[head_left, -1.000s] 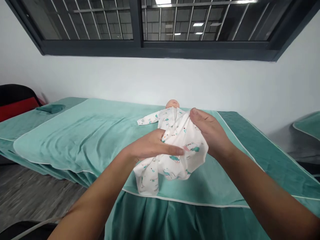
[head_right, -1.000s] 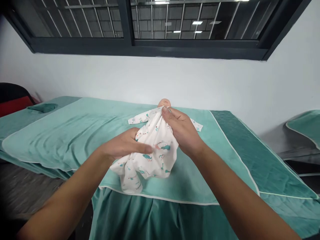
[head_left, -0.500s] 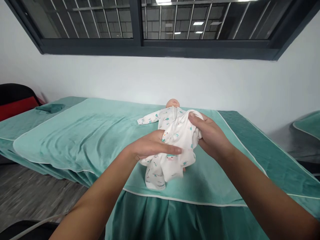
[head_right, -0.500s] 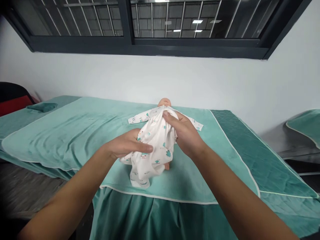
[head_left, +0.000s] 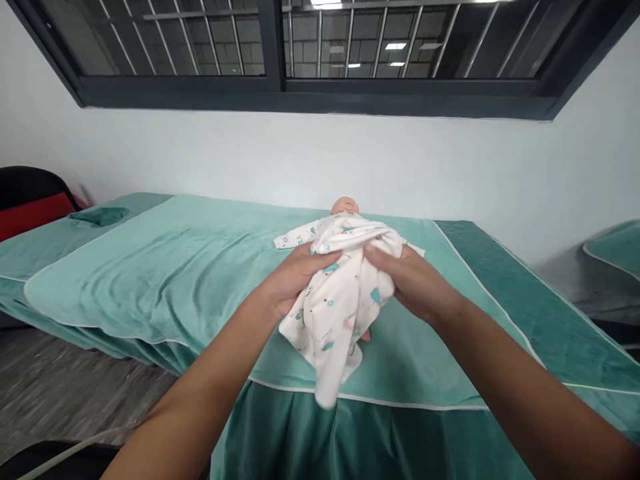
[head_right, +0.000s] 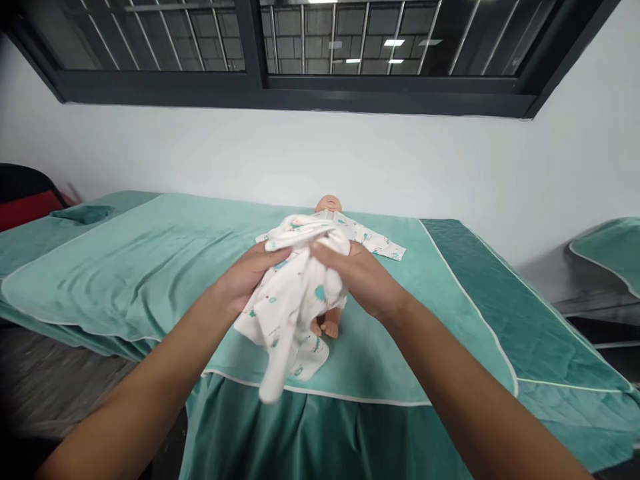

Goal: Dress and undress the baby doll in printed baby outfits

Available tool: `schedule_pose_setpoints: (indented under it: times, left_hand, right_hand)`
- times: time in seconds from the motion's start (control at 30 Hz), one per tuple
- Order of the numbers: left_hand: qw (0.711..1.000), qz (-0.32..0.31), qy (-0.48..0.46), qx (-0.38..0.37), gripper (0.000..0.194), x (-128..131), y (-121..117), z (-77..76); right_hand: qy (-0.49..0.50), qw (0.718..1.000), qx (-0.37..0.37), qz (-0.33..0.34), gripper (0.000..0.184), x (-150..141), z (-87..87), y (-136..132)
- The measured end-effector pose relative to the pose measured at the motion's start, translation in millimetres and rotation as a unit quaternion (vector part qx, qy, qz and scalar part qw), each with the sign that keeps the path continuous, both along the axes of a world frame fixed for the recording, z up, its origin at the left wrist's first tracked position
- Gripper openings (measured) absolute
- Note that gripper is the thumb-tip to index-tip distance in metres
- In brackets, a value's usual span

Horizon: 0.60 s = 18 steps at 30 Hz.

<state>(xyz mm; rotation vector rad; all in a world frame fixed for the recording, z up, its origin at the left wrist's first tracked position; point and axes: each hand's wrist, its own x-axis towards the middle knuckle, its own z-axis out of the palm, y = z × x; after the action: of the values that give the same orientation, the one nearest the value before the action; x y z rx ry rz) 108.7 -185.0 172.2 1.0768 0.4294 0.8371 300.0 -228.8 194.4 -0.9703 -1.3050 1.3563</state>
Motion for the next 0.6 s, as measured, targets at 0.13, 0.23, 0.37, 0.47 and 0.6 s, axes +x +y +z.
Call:
schedule_pose_setpoints:
  times: [0.13, 0.23, 0.37, 0.47, 0.6]
  left_hand:
    - [0.988, -0.133, 0.073, -0.015, 0.046, -1, 1, -9.5]
    - [0.998, -0.052, 0.023, -0.022, 0.044, 7, 5, -15.0]
    - [0.995, 0.059, -0.066, -0.046, 0.049, 21, 10, -21.1]
    - [0.993, 0.041, -0.072, -0.084, 0.048, 25, 9, -25.0]
    - [0.994, -0.017, -0.037, -0.105, 0.044, 20, 7, -29.6]
  right_hand:
    - [0.062, 0.997, -0.013, -0.042, 0.045, -4, -7.8, 9]
    - [0.079, 0.996, -0.03, -0.042, 0.049, -5, -14.8, 10]
    - [0.017, 0.996, -0.079, 0.034, 0.048, -2, -23.2, 7]
    - [-0.027, 0.991, -0.087, 0.094, 0.045, 1, -27.7, 7]
    - [0.034, 0.998, -0.049, 0.014, 0.041, 2, -29.0, 13]
